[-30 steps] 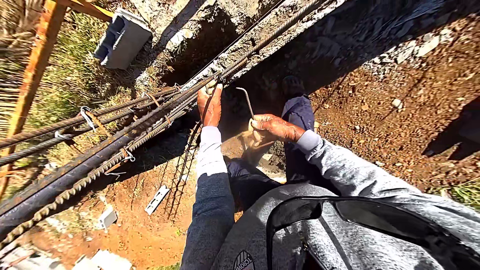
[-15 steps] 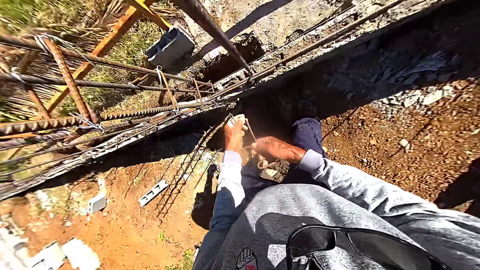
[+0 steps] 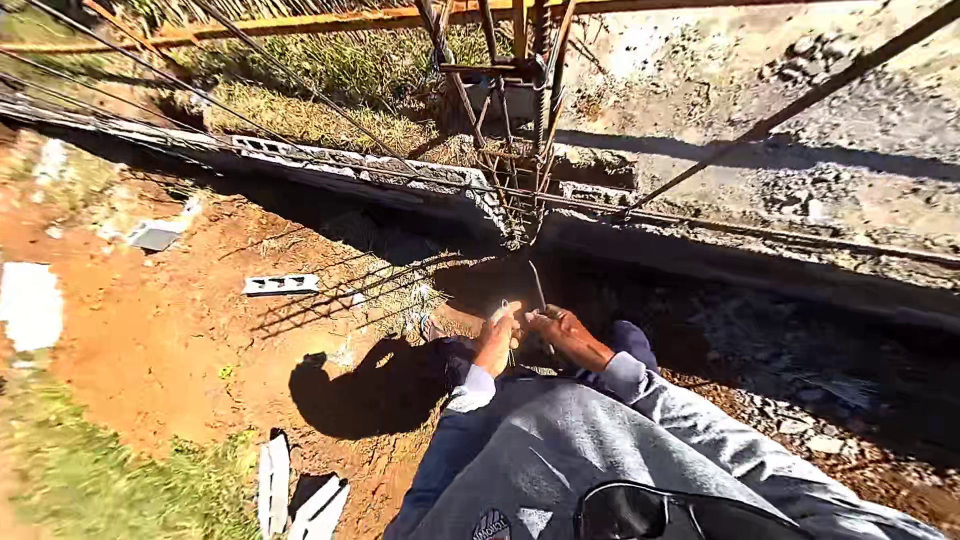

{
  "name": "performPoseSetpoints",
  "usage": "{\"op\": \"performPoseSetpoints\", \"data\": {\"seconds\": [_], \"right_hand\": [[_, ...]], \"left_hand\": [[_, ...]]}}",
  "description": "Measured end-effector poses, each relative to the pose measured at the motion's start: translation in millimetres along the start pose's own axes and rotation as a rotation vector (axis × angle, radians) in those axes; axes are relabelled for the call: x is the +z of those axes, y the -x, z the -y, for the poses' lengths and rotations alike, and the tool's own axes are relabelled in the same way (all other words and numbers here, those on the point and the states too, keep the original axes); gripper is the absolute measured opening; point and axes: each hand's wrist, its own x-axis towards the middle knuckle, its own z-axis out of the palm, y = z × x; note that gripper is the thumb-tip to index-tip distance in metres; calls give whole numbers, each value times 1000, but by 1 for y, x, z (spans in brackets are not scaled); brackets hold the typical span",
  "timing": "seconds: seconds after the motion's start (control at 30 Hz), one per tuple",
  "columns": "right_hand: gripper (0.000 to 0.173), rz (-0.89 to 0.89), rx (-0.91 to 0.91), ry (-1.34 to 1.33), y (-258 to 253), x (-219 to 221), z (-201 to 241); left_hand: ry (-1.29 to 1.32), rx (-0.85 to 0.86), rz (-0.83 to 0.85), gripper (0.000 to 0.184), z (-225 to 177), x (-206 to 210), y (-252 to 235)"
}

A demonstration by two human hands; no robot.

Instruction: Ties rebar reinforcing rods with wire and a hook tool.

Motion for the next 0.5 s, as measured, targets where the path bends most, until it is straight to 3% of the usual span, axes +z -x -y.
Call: {"op": "performPoseSetpoints", "data": {"seconds": [0.17, 0.27, 0.5], "right_hand": [[24, 29, 29, -19, 5, 31, 7], [21, 21, -20, 69, 3, 37, 13], [22, 113, -181, 241, -19, 24, 30]], "left_hand": [[-55, 41, -26, 42, 47, -4, 34], [-131, 18, -53, 42, 39, -4, 38], [182, 98, -98, 34, 22, -3, 36]]}}
